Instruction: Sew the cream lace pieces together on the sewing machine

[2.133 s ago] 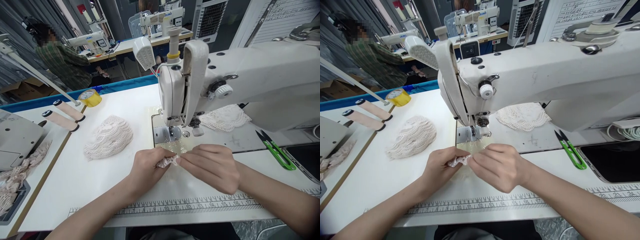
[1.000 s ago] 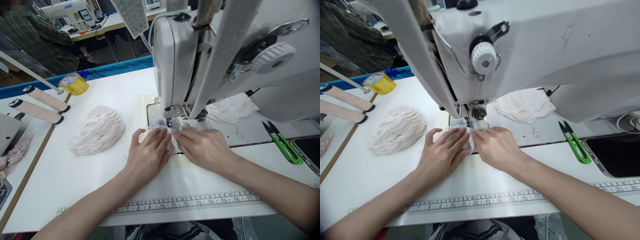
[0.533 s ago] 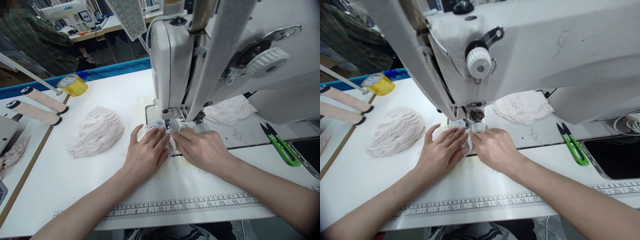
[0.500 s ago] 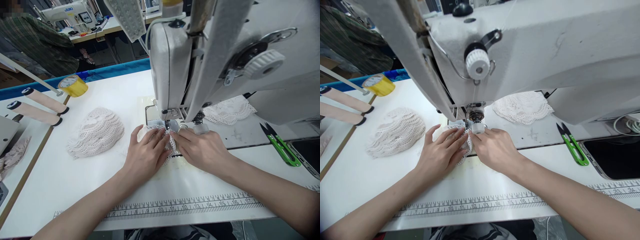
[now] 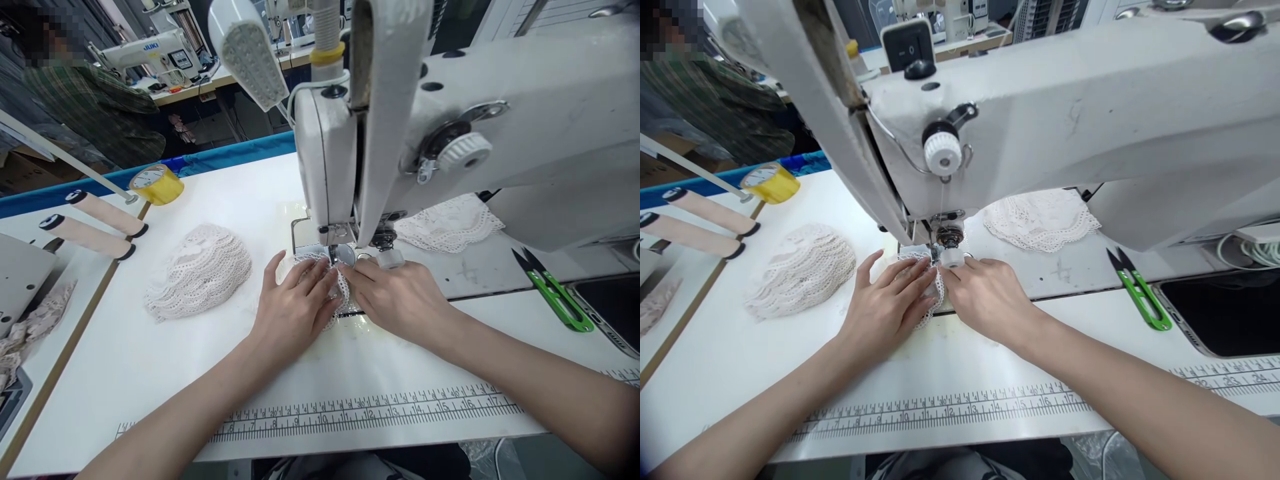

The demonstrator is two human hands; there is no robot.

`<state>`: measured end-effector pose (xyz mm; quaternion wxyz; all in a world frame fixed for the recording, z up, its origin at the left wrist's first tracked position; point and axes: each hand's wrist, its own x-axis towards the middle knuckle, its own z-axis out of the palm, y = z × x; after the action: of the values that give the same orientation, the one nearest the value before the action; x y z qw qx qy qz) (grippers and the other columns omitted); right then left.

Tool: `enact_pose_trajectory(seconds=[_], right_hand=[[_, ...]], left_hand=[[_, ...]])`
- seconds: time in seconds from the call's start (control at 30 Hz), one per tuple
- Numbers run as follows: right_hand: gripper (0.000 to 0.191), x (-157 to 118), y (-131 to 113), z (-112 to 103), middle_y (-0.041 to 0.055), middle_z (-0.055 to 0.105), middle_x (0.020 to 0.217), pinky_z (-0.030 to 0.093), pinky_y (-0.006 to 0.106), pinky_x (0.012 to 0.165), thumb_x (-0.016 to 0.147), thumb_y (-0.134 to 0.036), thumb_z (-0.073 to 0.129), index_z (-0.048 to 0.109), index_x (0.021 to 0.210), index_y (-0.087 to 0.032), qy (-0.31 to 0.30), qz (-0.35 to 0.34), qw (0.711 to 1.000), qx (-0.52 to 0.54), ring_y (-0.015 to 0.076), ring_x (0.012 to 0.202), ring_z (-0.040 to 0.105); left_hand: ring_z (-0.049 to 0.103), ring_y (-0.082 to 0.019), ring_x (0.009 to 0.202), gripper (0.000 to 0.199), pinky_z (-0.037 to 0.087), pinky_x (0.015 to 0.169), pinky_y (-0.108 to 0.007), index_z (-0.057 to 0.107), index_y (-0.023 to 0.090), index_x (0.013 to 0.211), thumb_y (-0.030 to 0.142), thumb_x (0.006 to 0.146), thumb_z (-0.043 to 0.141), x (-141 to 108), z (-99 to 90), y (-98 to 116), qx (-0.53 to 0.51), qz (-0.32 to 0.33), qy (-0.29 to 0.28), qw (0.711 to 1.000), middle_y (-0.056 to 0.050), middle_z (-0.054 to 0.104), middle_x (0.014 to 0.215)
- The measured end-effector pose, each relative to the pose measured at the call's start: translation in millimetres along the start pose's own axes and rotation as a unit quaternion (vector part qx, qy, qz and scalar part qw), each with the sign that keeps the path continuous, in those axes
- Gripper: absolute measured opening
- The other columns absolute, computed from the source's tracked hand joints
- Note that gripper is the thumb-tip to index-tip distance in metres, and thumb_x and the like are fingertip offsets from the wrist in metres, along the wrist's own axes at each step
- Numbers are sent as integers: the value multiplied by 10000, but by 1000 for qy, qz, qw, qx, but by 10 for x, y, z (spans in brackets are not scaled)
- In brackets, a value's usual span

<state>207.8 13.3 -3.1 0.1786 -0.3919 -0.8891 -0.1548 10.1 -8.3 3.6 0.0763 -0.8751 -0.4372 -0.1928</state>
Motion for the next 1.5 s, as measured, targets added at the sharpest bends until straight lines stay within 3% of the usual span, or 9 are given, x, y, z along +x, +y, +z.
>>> enact_pose_trajectory(seconds=[0.3, 0.43, 0.57, 0.7, 0.8, 1.0, 1.1, 1.37, 1.5], right_hand=[[306, 21, 38, -40, 33, 715, 768, 217, 290, 458, 850, -78, 490, 720, 1033, -163, 16, -12, 1000, 11, 104, 516, 493], [250, 26, 58, -91, 45, 734, 1009, 276, 271, 469, 842, -63, 503, 709, 940, -165, 41, -64, 996, 47, 98, 596, 558], [232, 23, 83, -75, 10, 749, 920, 311, 261, 468, 880, -84, 510, 723, 886, -175, 56, -63, 993, 84, 107, 636, 600], [219, 13, 118, -11, -6, 749, 865, 334, 241, 452, 918, -144, 524, 740, 925, -183, 42, -13, 987, 157, 94, 571, 579], [231, 17, 140, 33, -9, 741, 784, 367, 226, 468, 959, -220, 521, 746, 999, -187, 53, 34, 974, 217, 93, 556, 579], [304, 70, 153, 65, -7, 697, 660, 354, 250, 483, 972, -329, 509, 766, 880, -193, 64, 128, 964, 224, 101, 509, 533], [285, 89, 155, 81, -12, 689, 639, 342, 256, 485, 956, -323, 526, 765, 865, -197, 63, 142, 963, 218, 104, 500, 520], [281, 84, 150, 71, -26, 659, 588, 298, 247, 444, 944, -323, 533, 764, 838, -203, 57, 121, 967, 216, 94, 455, 484], [219, 47, 149, 28, -25, 729, 728, 342, 248, 468, 936, -261, 548, 759, 907, -210, 59, 53, 972, 220, 105, 547, 572]], left_hand=[[579, -282, 1192, 387, 263, 1120, -566, 581, 180, 1268, 385, 944, 530, -3, -24, -14, 2, 17, 1, 1000, -105, 655, 1269], [614, -278, 979, 379, 503, 836, -434, 617, 132, 1067, 452, 867, 592, -41, -145, 28, -17, 36, -35, 999, -127, 677, 1070], [564, -245, 829, 148, 482, 622, -345, 583, 155, 926, 157, 779, 566, -52, -221, 70, 2, 1, -106, 994, -87, 624, 922], [536, -214, 724, 227, 419, 563, -315, 541, 183, 788, -14, 759, 432, -2, -167, 16, 25, -23, -96, 995, -54, 607, 792], [541, -178, 675, 301, 392, 552, -280, 549, 191, 814, -44, 754, 370, 68, -113, -87, -68, -109, -79, 989, -19, 613, 756], [550, -153, 670, 217, 391, 581, -271, 626, 210, 881, 209, 930, 414, 203, -97, -241, -272, -185, -95, 939, 9, 611, 760], [464, -131, 582, 317, 318, 521, -276, 585, 188, 695, 402, 922, 535, 224, -94, -252, -271, -170, -115, 940, 12, 518, 657], [432, -96, 555, 472, 306, 527, -259, 490, 169, 564, 391, 980, 457, 240, -100, -294, -286, -143, -108, 941, 28, 439, 610], [439, -92, 540, 452, 300, 497, -255, 610, 172, 616, 387, 982, 455, 174, -80, -297, -212, -69, -99, 970, 11, 483, 659]])
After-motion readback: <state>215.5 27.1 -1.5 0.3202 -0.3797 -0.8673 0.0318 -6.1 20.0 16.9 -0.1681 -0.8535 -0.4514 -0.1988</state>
